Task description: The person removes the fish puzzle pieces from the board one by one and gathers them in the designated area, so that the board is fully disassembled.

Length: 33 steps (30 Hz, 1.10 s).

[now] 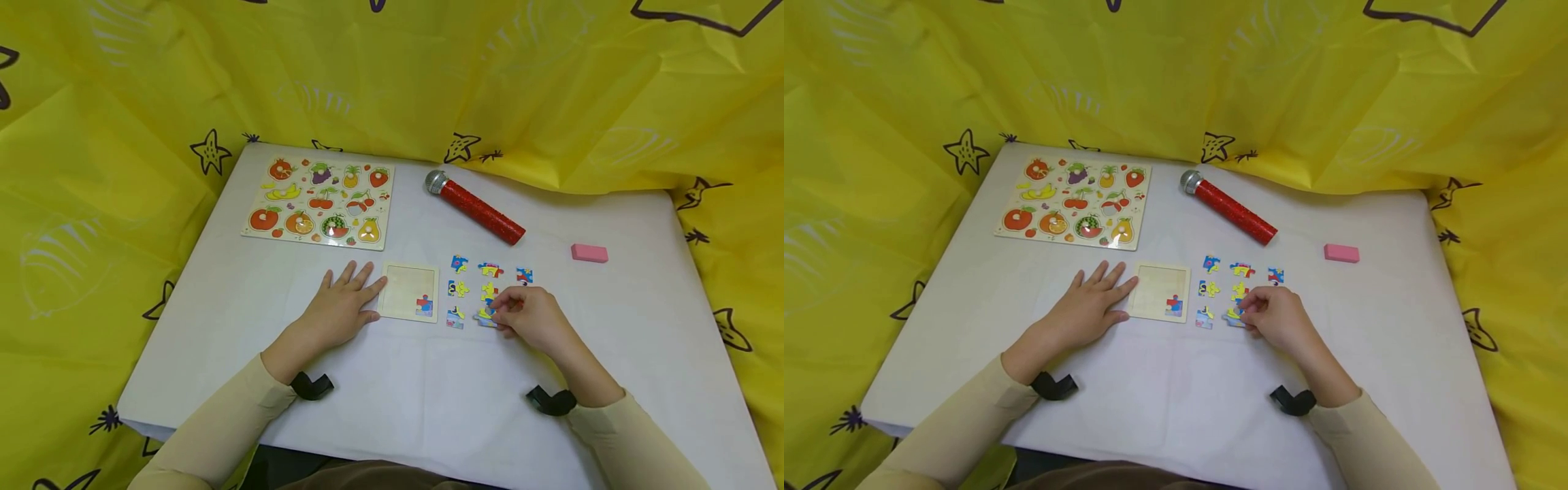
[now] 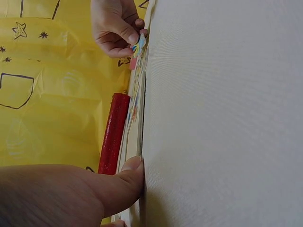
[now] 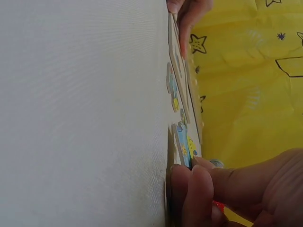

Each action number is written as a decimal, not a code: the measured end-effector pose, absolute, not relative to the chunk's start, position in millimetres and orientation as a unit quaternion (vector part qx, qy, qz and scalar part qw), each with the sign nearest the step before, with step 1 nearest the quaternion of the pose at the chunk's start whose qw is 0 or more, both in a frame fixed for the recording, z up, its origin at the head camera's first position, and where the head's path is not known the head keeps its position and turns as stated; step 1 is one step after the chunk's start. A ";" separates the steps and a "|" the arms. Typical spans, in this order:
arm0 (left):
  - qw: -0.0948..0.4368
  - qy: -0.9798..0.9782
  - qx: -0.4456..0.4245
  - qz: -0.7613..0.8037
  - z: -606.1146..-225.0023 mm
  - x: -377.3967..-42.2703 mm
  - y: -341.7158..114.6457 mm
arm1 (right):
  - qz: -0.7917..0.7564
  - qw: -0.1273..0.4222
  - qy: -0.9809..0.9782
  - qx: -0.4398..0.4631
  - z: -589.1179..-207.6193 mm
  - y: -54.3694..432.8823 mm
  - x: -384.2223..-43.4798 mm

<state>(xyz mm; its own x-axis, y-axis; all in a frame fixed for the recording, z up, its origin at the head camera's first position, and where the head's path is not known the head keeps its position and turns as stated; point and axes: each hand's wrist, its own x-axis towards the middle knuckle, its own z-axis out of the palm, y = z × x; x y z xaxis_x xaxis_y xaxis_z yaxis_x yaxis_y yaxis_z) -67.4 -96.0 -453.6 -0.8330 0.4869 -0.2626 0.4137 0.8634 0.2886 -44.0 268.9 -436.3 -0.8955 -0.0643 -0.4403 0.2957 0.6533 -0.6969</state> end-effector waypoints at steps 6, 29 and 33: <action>0.165 0.951 0.236 0.109 -453.4 -67.9 -95.7 | -0.400 0.225 0.886 0.069 -438.1 268.8 -42.2; 0.163 0.951 0.239 0.109 -453.3 -67.6 -95.6 | -0.288 0.166 0.943 0.006 -436.0 260.1 -36.1; 0.167 0.951 0.236 0.112 -452.3 -66.9 -95.6 | -0.276 0.159 0.948 -0.003 -436.8 258.7 -37.0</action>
